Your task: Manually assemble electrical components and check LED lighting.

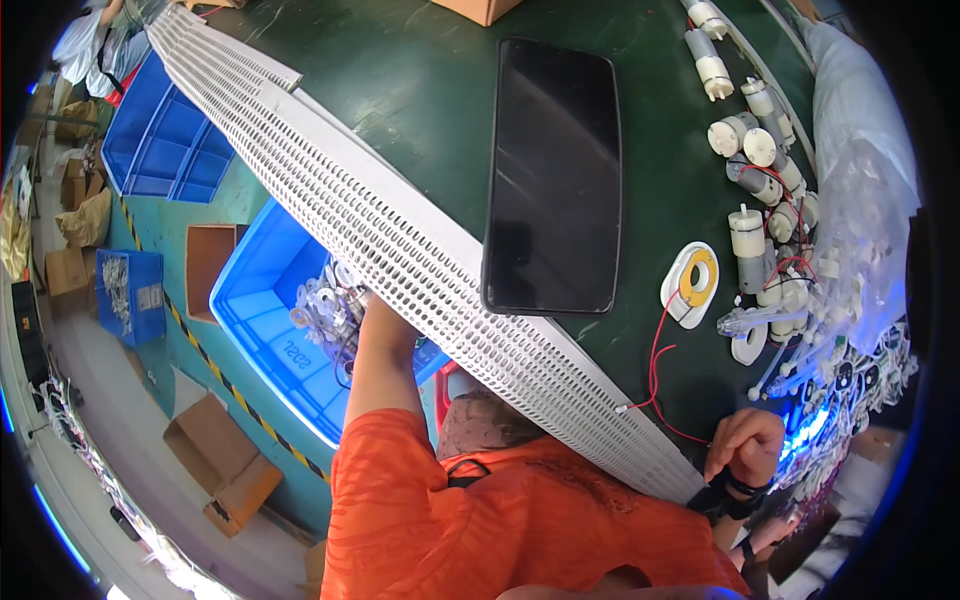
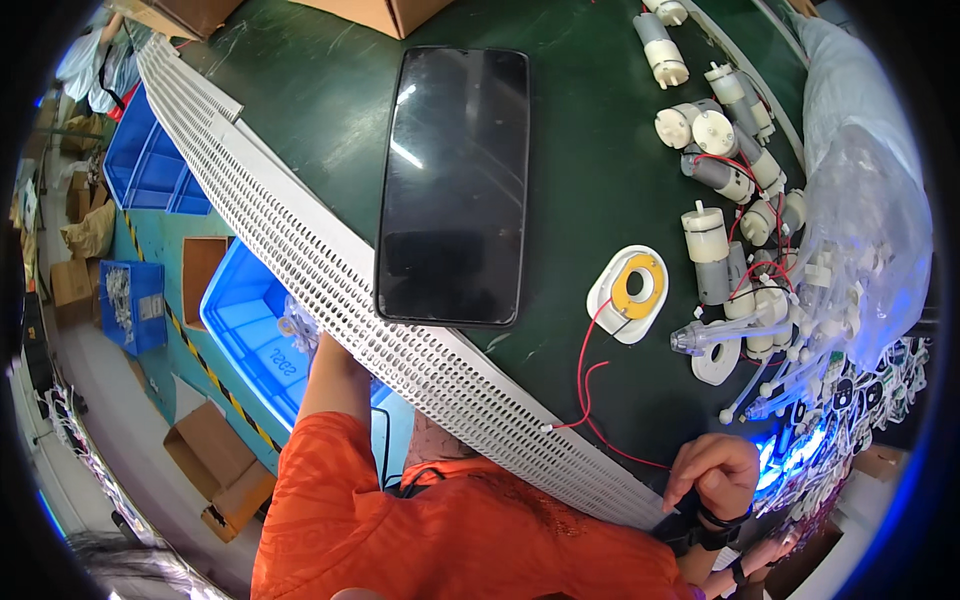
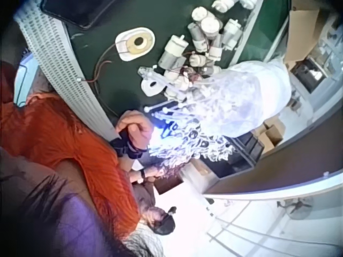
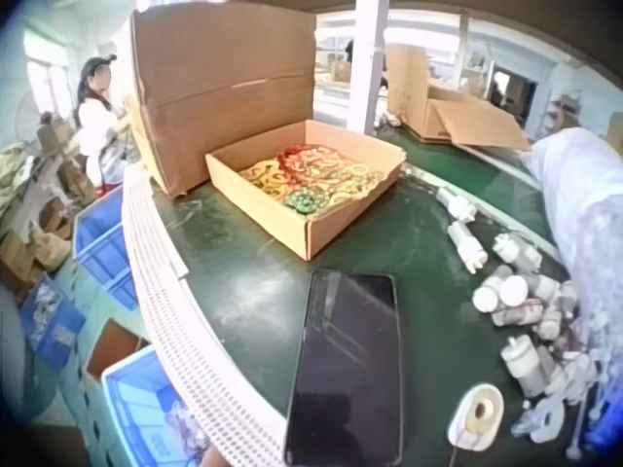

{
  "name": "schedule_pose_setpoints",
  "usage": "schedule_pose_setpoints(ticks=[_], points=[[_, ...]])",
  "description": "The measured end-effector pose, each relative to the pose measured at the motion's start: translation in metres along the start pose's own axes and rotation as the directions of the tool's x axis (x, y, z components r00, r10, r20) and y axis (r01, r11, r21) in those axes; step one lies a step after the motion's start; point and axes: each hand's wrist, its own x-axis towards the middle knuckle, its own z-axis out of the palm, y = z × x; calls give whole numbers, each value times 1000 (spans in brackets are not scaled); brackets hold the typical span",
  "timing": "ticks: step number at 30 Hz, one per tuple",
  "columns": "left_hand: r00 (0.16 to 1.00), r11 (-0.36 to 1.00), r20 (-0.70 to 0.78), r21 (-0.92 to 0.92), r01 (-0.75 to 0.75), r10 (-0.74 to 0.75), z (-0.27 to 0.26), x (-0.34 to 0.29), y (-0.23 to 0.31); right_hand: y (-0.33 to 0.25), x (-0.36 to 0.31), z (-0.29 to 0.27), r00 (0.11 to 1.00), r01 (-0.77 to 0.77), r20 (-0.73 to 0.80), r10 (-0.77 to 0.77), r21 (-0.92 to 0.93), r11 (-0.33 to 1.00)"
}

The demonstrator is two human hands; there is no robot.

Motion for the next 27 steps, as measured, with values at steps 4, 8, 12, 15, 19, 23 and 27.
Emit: schedule_pose_setpoints(ticks=[4,8,12,15,19,23,27], points=[[987,998,154,29,-58,53,4,-51,-2,-12,-12,-6,1000,-5,-14,3,-119,993],[899,977,399,27,-210,182,-22,-86,-30,-18,4,-11,981,-128,127,145,-134,983],[702,909,639,11,-417,314,-53,-54,-56,-20,-3,-6,965,-248,79,251,-55,967],[631,872,692,7,-490,350,-102,-36,-119,-22,2,5,960,-246,109,259,-117,962],[574,820,728,29,-572,375,-83,-31,-66,-21,-19,19,978,-42,185,100,-293,955],[654,929,710,-1,-370,261,-61,-106,28,-31,-43,38,907,304,390,-161,-339,890],[453,788,792,-58,-613,411,-40,-156,105,-41,-87,20,924,350,330,-192,-532,771]])
